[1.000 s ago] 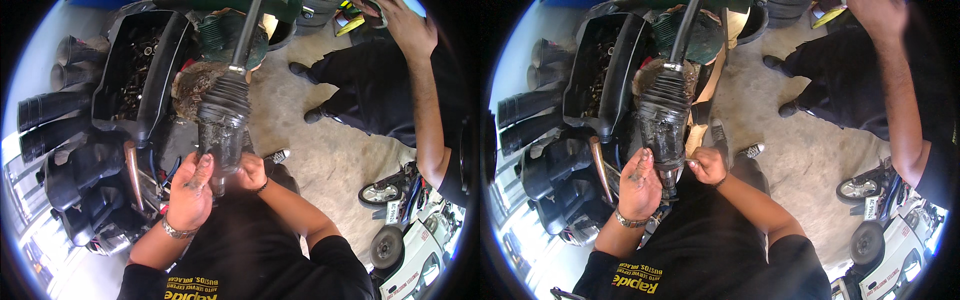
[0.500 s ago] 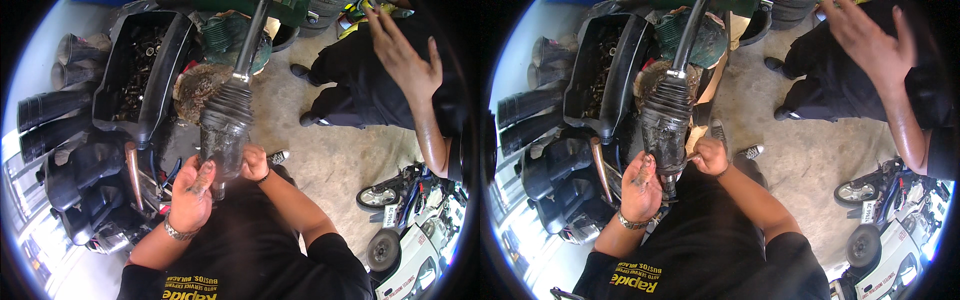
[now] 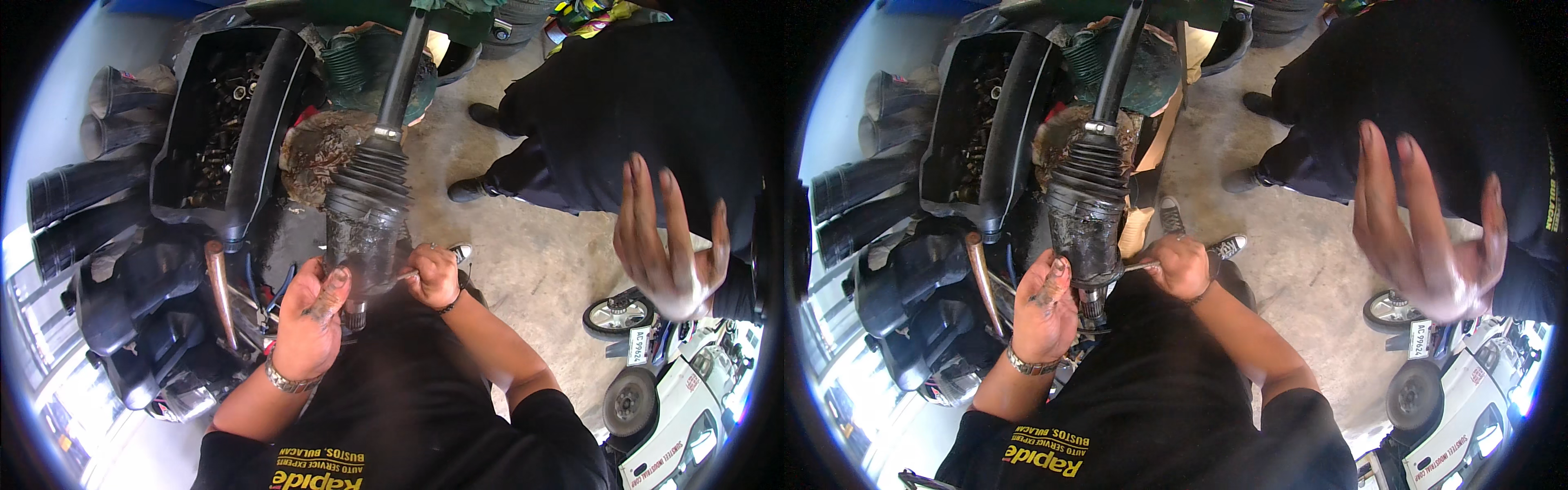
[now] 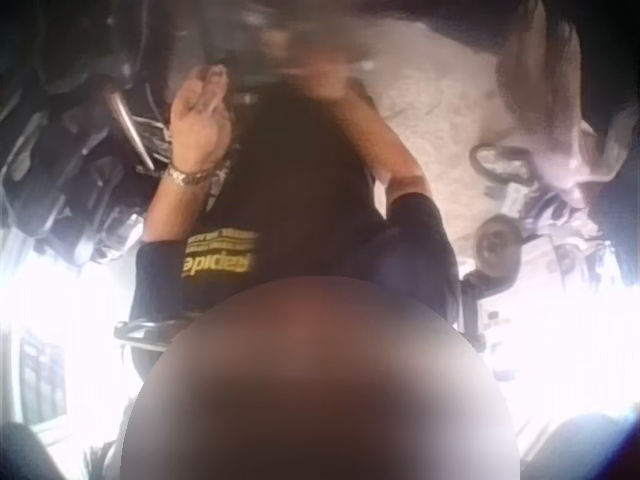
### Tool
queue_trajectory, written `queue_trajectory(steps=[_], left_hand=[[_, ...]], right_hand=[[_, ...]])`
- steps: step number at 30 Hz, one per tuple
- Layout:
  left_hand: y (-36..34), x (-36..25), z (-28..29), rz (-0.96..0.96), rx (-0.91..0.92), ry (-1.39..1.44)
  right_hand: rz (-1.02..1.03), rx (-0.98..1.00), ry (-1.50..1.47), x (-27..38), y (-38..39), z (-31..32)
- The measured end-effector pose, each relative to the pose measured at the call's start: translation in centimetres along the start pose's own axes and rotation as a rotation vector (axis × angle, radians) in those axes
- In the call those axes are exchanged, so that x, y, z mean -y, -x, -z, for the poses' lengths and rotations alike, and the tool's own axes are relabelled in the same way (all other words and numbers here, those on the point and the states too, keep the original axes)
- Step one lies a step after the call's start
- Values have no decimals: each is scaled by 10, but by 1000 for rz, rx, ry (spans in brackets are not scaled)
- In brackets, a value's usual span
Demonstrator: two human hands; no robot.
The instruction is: The person works with a coworker to clean and reassemble a greased mechanical shaft with a rubber boot. They wipe the shaft and boot with a cloth, use a screwdriver to adjust a retaining clip, and rotate the shaft to inspect the joint.
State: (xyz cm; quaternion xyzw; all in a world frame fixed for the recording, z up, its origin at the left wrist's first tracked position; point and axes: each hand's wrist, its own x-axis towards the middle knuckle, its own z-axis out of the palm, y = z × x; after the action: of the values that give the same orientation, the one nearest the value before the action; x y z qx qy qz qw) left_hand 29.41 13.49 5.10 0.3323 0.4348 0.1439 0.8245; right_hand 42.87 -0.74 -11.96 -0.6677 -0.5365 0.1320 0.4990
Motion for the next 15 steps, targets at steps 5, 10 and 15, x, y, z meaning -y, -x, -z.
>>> queue_trajectory(steps=[5, 10, 15], left_hand=[[1, 0, 0, -8, -7, 25], [3, 2, 6, -1, 19, 18], [1, 8, 11, -1, 26, 37]], right_hand=[[13, 24, 18, -8, -4, -3], [-89, 38, -110, 18, 7, -2], [-340, 200, -134, 61, 24, 19]])
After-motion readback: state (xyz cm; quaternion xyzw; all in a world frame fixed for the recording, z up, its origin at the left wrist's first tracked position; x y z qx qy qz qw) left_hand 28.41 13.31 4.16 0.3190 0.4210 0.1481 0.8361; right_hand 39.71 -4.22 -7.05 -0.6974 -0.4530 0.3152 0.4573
